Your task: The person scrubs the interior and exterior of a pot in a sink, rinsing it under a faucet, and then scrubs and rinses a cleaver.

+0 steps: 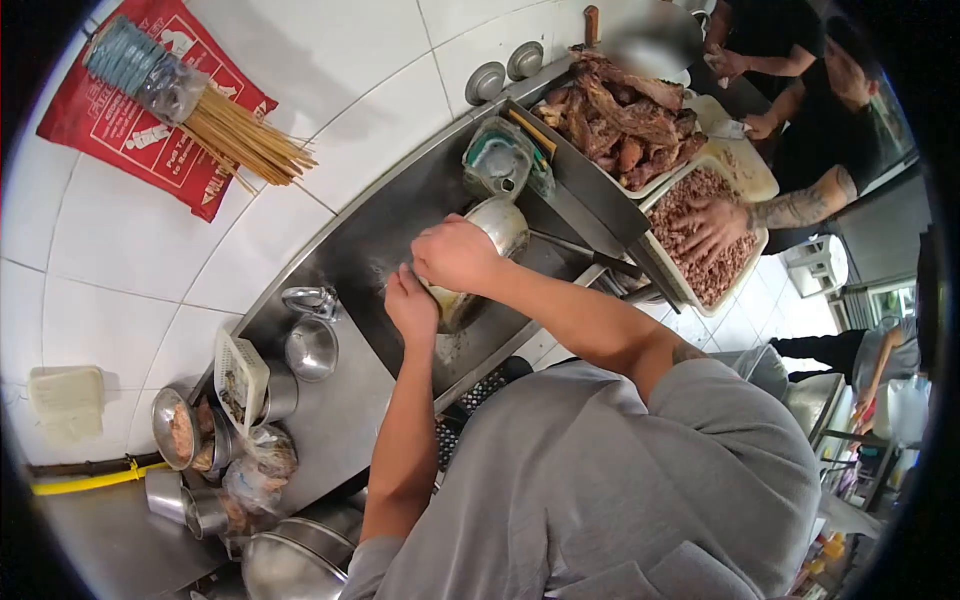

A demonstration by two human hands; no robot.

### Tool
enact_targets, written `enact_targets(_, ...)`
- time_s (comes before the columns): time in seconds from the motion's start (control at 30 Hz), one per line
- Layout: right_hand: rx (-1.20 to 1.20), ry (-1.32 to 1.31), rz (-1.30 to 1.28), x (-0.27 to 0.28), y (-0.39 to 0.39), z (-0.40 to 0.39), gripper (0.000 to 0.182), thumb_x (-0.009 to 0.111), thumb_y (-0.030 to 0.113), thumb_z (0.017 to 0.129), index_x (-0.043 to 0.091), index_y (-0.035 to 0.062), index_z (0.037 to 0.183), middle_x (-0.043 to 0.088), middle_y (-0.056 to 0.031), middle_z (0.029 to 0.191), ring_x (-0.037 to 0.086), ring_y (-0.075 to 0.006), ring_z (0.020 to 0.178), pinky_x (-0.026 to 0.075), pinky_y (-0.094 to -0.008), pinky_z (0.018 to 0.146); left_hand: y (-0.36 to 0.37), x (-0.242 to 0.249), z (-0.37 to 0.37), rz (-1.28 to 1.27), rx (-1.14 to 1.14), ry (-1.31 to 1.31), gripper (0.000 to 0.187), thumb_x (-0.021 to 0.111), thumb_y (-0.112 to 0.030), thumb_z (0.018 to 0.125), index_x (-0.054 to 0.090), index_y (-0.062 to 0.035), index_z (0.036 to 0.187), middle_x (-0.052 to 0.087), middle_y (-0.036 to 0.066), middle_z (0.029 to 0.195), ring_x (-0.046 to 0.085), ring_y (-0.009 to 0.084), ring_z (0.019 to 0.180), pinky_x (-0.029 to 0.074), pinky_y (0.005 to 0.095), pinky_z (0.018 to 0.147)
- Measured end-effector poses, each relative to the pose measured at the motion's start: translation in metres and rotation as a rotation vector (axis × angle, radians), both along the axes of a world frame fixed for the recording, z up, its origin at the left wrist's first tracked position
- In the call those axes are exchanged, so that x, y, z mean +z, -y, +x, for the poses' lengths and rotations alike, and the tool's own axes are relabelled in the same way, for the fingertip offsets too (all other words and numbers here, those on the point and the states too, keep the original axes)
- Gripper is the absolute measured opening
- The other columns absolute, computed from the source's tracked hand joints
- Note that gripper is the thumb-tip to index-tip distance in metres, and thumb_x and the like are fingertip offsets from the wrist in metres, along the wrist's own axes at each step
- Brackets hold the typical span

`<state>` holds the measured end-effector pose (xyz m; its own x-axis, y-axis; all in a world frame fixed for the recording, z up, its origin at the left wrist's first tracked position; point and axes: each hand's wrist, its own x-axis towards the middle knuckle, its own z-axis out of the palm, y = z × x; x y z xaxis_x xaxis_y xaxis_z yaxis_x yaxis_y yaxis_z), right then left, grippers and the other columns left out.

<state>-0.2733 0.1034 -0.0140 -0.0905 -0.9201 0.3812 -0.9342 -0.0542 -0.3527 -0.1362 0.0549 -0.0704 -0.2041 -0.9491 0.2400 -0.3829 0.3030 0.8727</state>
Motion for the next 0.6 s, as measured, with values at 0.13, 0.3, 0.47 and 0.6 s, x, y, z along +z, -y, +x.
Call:
enact_targets(0.13, -0.156, 0.289, -0.156, -0.006, -0.004, -0.038, 0.017, 0.060, 0.021, 0.078, 0.064, 0.0090, 0.066, 0.068, -0.0098, 0.076, 0.066, -0.0309, 0.072, 0.052, -0.0414, 0.068, -0.002, 0.009, 0.011, 0.108, -0.008, 0.066, 0.037, 0.044, -0.026, 0.100, 0.055, 0.0059, 0.083, 0.058, 0.023, 0.074, 0.053, 0.0361, 0.066, 0.041, 0.0433, 0.065)
enact_targets(0.3, -0.186, 0.114, -0.105, -0.006, 0.004, -0.013, 0.022, 0.060, 0.023, 0.078, 0.064, 0.0052, 0.066, 0.065, -0.0172, 0.072, 0.064, -0.0367, 0.068, 0.052, -0.0435, 0.071, -0.011, 0.001, -0.011, -0.025, -0.005, 0.091, 0.038, 0.045, -0.028, 0.099, 0.054, 0.0048, 0.082, 0.057, 0.026, 0.075, 0.053, 0.0428, 0.068, 0.042, 0.0458, 0.065)
enact_targets(0.47, -0.300, 0.270, 0.071, -0.002, -0.008, -0.054, 0.021, 0.060, 0.023, 0.077, 0.066, 0.0046, 0.068, 0.066, -0.0184, 0.075, 0.066, -0.0337, 0.076, 0.052, -0.0460, 0.073, -0.024, 0.008, -0.010, 0.007, 0.030, 0.081, 0.036, 0.045, -0.028, 0.100, 0.053, 0.0027, 0.083, 0.058, 0.026, 0.075, 0.054, 0.0452, 0.069, 0.042, 0.0478, 0.063)
enact_targets(0.6, 0.071, -0.061, -0.027, 0.006, -0.011, -0.023, 0.024, 0.058, 0.021, 0.080, 0.063, 0.0017, 0.067, 0.063, -0.0192, 0.071, 0.063, -0.0375, 0.073, 0.052, -0.0455, 0.072, -0.026, 0.011, -0.016, -0.038, -0.002, 0.074, 0.034, 0.045, -0.029, 0.100, 0.053, 0.0003, 0.084, 0.058, 0.026, 0.073, 0.055, 0.0444, 0.067, 0.041, 0.0482, 0.061)
